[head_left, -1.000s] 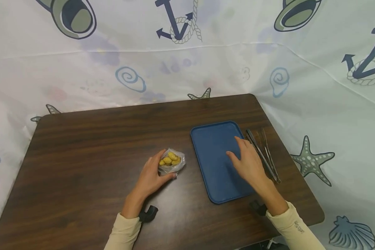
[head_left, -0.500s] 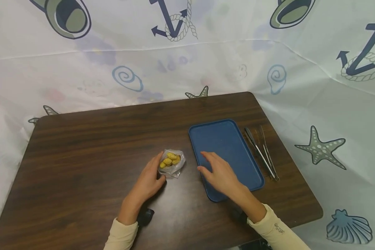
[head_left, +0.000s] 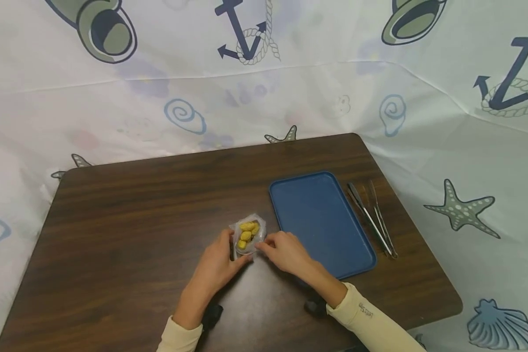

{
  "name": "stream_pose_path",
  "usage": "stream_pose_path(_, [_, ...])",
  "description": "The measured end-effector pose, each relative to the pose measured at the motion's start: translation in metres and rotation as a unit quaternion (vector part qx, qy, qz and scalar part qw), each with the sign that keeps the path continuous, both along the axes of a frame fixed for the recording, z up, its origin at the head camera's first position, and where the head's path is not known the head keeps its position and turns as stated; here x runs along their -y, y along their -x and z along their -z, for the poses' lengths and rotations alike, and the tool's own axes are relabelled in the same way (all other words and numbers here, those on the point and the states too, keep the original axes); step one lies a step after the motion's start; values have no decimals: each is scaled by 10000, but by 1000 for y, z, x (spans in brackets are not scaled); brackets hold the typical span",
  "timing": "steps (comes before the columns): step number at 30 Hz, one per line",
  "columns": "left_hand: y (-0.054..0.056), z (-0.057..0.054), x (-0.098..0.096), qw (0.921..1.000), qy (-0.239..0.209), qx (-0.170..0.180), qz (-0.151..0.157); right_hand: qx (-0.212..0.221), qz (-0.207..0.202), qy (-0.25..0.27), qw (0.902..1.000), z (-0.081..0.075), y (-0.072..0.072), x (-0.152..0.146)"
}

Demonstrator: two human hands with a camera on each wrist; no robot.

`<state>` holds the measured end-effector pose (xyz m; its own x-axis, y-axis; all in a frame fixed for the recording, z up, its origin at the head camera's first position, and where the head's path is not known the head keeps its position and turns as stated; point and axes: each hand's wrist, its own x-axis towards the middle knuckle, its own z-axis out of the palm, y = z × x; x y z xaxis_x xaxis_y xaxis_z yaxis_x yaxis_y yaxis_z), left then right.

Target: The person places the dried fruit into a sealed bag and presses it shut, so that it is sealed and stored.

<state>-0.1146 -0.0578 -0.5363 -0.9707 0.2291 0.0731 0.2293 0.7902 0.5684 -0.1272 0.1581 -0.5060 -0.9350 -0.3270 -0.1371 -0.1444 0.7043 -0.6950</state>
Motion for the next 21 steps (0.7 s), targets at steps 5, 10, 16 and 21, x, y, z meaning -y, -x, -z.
stream_pose_path(5, [-5,-15,9,9994,50,332,47,16,-10,111,9999,2,8,2])
stream_pose_path(10, [4,-21,17,9982,-589,-68,-107,-395,-21,-51,9992,-4,17,-3])
stream_pose_path(16, [20,-11,15,9904,-1269,-521,143,-701,-159,-175,9973,-9,24,-5])
stream_pose_path(21, [21,-10,13,9840,-1710,-500,61,-712,-361,-2,9968,-14,26,-5])
